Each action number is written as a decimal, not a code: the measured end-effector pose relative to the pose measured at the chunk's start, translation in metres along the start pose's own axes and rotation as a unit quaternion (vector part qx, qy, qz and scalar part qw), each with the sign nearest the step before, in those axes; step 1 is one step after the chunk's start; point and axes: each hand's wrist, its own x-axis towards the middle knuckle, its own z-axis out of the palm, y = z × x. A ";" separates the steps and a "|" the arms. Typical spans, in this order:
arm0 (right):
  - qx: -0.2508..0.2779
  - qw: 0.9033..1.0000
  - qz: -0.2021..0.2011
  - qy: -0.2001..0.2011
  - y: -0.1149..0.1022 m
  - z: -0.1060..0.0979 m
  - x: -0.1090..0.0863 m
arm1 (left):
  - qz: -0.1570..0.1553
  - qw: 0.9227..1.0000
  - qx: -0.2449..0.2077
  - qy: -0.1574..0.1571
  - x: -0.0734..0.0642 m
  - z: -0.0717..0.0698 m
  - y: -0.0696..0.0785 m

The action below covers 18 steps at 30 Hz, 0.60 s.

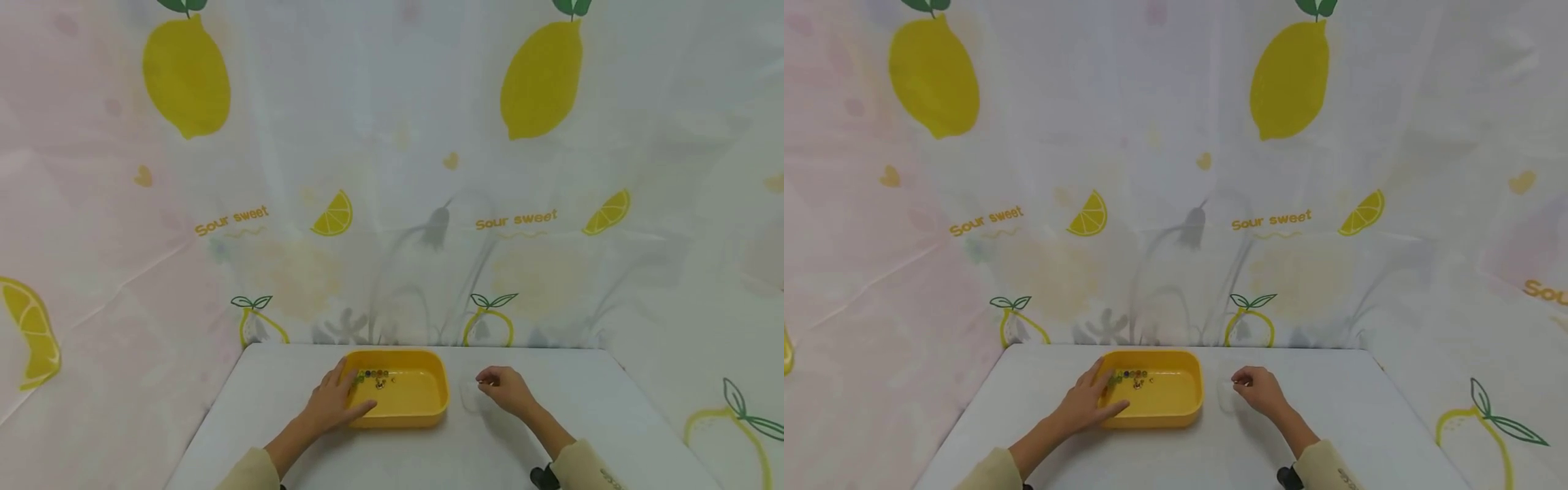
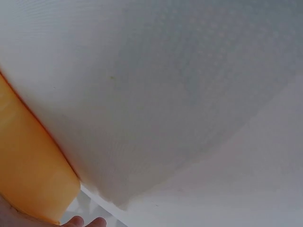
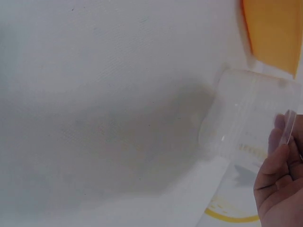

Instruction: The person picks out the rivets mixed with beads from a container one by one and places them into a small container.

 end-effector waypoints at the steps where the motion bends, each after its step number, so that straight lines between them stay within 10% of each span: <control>1: -0.003 1.000 -0.006 0.002 0.000 0.000 0.000 | 0.000 1.000 0.002 -0.001 0.000 0.000 0.000; 18: -0.004 1.000 -0.014 -0.023 0.000 -0.006 0.000 | -0.003 1.000 0.005 -0.010 0.002 0.003 -0.003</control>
